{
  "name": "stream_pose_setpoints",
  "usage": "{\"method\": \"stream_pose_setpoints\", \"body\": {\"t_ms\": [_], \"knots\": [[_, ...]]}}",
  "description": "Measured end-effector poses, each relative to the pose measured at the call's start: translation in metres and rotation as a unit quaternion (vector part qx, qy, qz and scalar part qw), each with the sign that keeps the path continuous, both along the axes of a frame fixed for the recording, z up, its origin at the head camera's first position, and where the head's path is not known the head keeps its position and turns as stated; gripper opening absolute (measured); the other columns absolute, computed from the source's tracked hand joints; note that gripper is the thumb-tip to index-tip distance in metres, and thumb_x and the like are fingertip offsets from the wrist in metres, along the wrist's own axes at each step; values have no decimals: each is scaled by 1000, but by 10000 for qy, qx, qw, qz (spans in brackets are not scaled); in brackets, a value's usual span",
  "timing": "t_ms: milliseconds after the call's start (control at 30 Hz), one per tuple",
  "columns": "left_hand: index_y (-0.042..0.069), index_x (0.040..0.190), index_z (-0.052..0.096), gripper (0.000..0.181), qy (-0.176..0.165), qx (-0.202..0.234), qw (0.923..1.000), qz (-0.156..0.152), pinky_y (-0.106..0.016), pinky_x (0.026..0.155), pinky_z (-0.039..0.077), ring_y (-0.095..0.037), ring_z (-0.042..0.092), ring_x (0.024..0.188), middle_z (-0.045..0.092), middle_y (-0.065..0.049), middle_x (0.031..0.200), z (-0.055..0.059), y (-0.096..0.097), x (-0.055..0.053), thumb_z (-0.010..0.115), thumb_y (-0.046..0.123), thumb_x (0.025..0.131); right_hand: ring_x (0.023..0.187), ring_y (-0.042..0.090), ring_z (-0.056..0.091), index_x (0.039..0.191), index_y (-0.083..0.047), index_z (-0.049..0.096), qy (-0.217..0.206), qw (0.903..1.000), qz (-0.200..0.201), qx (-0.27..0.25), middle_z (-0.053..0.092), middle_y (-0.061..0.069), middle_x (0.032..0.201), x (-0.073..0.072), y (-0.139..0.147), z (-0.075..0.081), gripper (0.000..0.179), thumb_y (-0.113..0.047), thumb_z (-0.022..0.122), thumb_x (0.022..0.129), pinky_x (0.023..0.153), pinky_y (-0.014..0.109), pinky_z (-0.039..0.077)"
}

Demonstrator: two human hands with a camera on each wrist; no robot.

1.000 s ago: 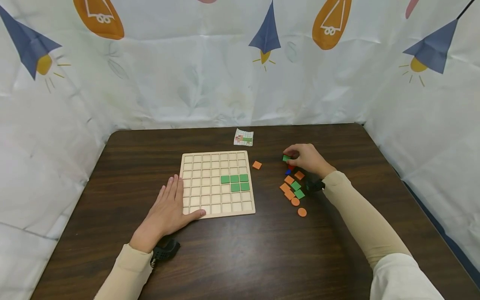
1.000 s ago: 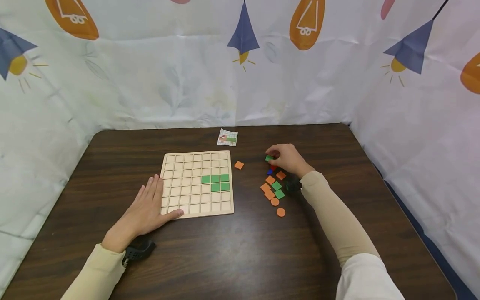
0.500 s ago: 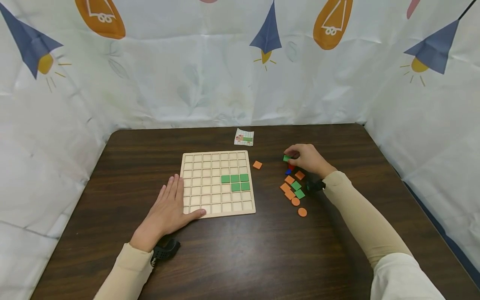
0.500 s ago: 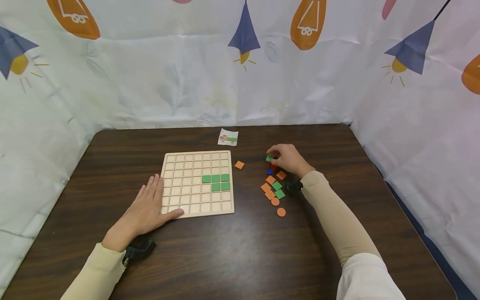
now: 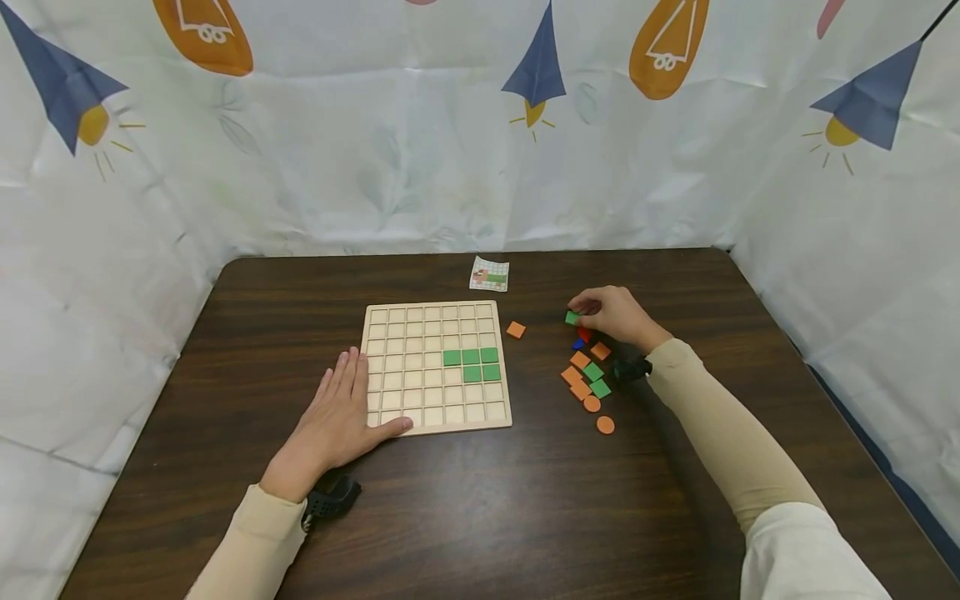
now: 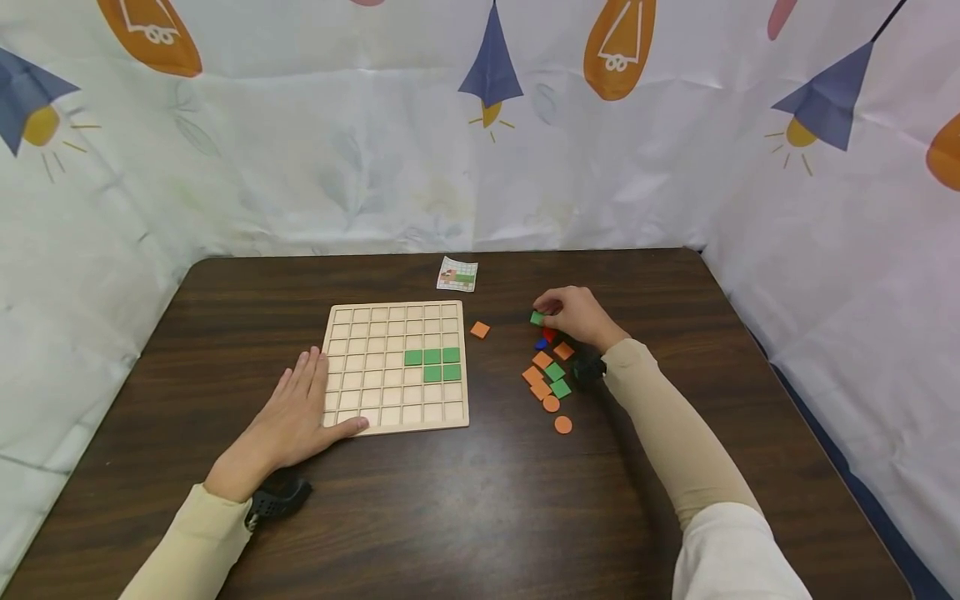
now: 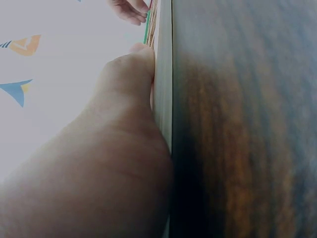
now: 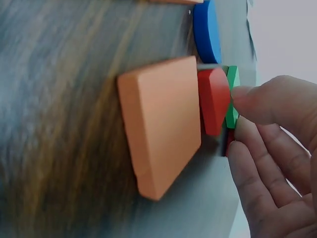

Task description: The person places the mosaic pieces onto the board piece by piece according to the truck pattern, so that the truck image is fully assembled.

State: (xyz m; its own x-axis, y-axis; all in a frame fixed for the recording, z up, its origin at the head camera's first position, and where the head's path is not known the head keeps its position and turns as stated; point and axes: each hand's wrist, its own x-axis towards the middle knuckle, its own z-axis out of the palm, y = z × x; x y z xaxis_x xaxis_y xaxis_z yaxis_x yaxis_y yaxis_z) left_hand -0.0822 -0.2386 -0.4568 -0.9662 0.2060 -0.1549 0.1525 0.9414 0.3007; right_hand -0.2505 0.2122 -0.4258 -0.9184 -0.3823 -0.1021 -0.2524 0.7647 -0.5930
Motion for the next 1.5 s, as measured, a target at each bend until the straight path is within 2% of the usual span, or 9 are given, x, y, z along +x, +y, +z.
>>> {"method": "stream_pose_setpoints", "body": {"t_ms": [367, 767, 1167, 1500], "knots": [[-8, 163, 0, 132, -5, -30, 10000, 24, -66, 130, 10, -48, 3, 161, -2, -30, 172, 1, 0, 0, 49, 87, 86, 105, 26, 70, 126, -11, 73, -198, 9998, 22, 70, 74, 12, 119, -2, -5, 0, 30, -20, 72, 98, 87, 41, 61], [-9, 163, 3, 130, 59, -56, 10000, 18, -66, 130, 11, -49, 4, 161, -1, -31, 172, 0, 1, 2, 49, 86, 87, 109, 28, 69, 130, -8, 71, -11, 9993, 230, 305, 73, 13, 123, 2, -8, -1, 36, -21, 74, 97, 90, 44, 61], [-9, 163, 4, 131, 88, -59, 9999, 20, -66, 130, 12, -49, 5, 161, 0, -32, 172, 1, 1, 2, 50, 86, 87, 109, 28, 69, 130, -7, 70, -133, 9994, 186, 277, 73, 14, 121, 4, -15, 0, 36, -16, 74, 96, 89, 42, 62], [-9, 163, 3, 131, 55, -32, 10000, 26, -65, 130, 11, -49, 4, 161, 0, -31, 172, 2, 0, 3, 51, 86, 87, 106, 27, 69, 129, -8, 71, 131, 9988, 343, 309, 73, 14, 120, 5, -22, 2, 35, -14, 74, 95, 89, 42, 61]]}}
